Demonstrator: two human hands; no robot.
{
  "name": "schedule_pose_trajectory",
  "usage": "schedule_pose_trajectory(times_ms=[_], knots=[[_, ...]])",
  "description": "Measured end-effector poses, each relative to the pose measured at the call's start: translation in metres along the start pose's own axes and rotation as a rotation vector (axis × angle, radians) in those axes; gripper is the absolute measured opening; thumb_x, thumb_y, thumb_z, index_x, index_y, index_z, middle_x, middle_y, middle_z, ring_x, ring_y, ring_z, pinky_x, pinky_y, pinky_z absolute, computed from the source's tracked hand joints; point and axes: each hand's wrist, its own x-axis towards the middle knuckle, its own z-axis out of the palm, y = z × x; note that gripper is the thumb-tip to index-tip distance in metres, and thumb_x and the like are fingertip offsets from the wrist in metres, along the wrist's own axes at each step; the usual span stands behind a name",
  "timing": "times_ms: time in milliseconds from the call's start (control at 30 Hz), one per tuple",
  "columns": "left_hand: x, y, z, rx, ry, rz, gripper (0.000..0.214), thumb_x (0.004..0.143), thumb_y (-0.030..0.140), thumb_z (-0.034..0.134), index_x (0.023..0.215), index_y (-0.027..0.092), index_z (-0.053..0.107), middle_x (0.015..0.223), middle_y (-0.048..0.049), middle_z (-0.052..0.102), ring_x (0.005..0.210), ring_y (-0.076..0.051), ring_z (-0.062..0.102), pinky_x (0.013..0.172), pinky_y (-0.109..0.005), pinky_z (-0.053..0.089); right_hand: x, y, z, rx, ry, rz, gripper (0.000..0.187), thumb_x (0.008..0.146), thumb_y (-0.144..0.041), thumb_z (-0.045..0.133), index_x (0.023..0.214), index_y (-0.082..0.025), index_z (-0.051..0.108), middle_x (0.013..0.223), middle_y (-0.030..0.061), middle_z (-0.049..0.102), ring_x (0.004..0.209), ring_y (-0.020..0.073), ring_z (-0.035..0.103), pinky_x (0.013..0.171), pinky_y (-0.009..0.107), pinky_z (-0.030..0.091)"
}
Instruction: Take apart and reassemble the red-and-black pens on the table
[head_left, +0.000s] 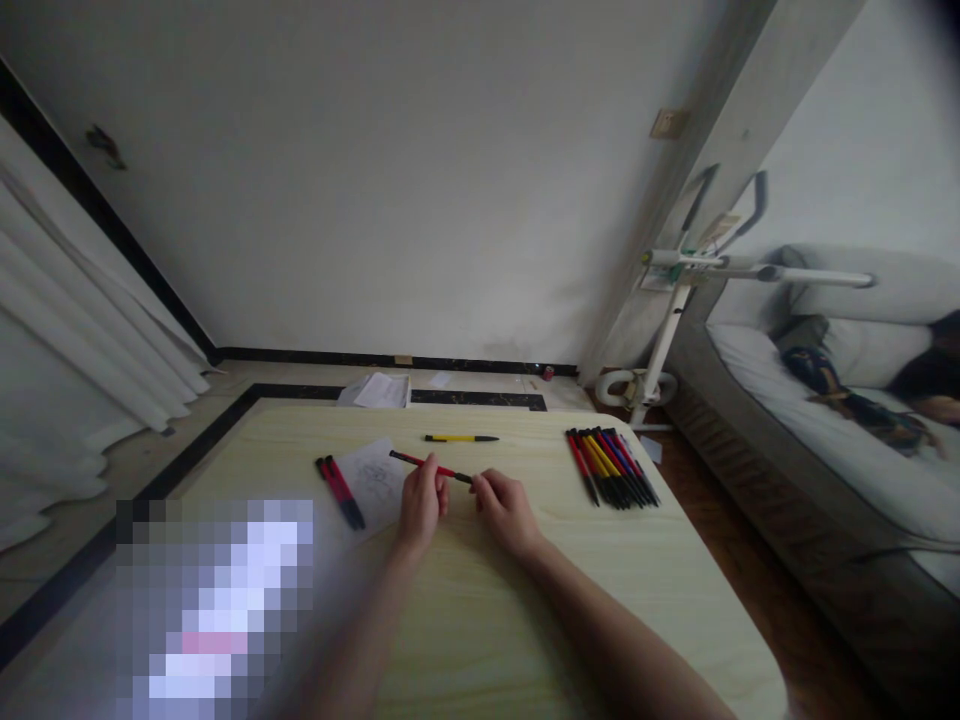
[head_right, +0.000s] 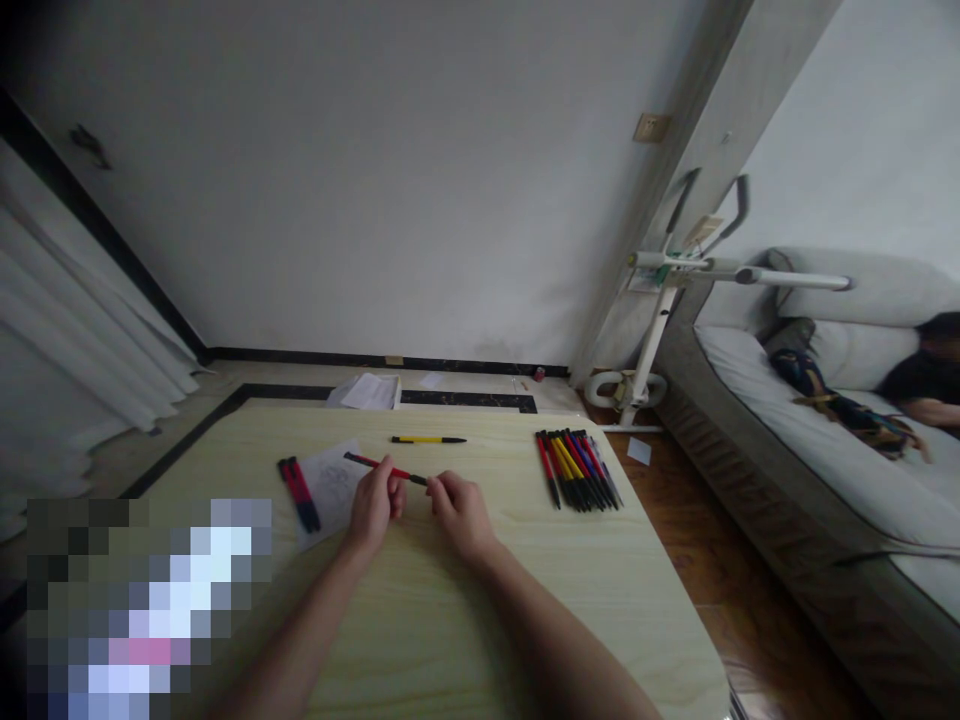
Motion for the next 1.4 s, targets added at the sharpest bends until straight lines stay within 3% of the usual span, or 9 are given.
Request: schedule_pose_trajectory(times_ms=[333, 533, 733, 833, 1100, 1400], knots=[[0.001, -0.003, 0.000, -0.043, 0.014, -0.008, 0.043, 0.078, 0.050, 0.039, 0.048, 0.019, 0.033, 0.035, 0.0055, 0.036, 0.029, -0.007, 0.035, 0.032, -0.019, 0.025, 0.000, 0.004, 0.003, 0.024, 0.080, -0.062, 0.019, 0.078, -0.033, 0.050, 0.086, -0.017, 0.055, 0.068, 0.0013, 0.058, 0.054, 0.0113, 0.048, 0.050, 0.022, 0.039], [0.000, -0.008, 0.000, -0.116, -0.004, -0.032, 0.044, 0.076, 0.052, 0.038, 0.048, 0.019, 0.034, 0.035, 0.0056, 0.035, 0.029, -0.007, 0.033, 0.032, -0.020, 0.023, -0.003, 0.001, 0.002, 0.038, 0.048, -0.008, 0.029, 0.076, -0.038, 0.053, 0.095, -0.016, 0.053, 0.068, 0.0019, 0.058, 0.054, 0.0127, 0.049, 0.049, 0.023, 0.038], [0.001, -0.011, -0.001, -0.143, 0.001, -0.032, 0.043, 0.077, 0.052, 0.038, 0.049, 0.019, 0.035, 0.035, 0.0055, 0.036, 0.029, -0.007, 0.033, 0.031, -0.020, 0.023, -0.002, -0.001, 0.000, -0.006, -0.058, 0.006, 0.039, 0.085, -0.043, 0.035, 0.076, -0.014, 0.059, 0.056, 0.0011, 0.053, 0.051, 0.0127, 0.048, 0.049, 0.022, 0.036], [0.001, -0.012, -0.001, -0.144, -0.014, -0.020, 0.043, 0.077, 0.052, 0.037, 0.050, 0.019, 0.036, 0.036, 0.0054, 0.036, 0.029, -0.007, 0.033, 0.031, -0.020, 0.023, -0.003, 0.000, 0.000, -0.033, -0.062, 0.000, 0.039, 0.085, -0.043, 0.035, 0.074, -0.015, 0.059, 0.054, 0.0006, 0.053, 0.049, 0.0121, 0.047, 0.048, 0.022, 0.035], [0.002, -0.006, -0.002, -0.131, 0.000, -0.024, 0.043, 0.077, 0.051, 0.040, 0.048, 0.019, 0.036, 0.035, 0.0048, 0.037, 0.029, -0.007, 0.035, 0.032, -0.020, 0.025, -0.003, 0.001, 0.002, 0.024, 0.035, -0.031, 0.026, 0.080, -0.037, 0.048, 0.090, -0.015, 0.055, 0.061, 0.0003, 0.054, 0.052, 0.0118, 0.048, 0.047, 0.021, 0.037], [0.004, -0.006, -0.003, -0.200, -0.007, -0.114, 0.042, 0.075, 0.051, 0.042, 0.050, 0.018, 0.036, 0.037, 0.0051, 0.039, 0.029, -0.007, 0.035, 0.032, -0.020, 0.025, -0.004, 0.000, -0.001, 0.015, 0.127, -0.087, 0.021, 0.078, -0.032, 0.051, 0.090, -0.016, 0.054, 0.060, -0.0008, 0.053, 0.048, 0.0091, 0.043, 0.043, 0.020, 0.034]])
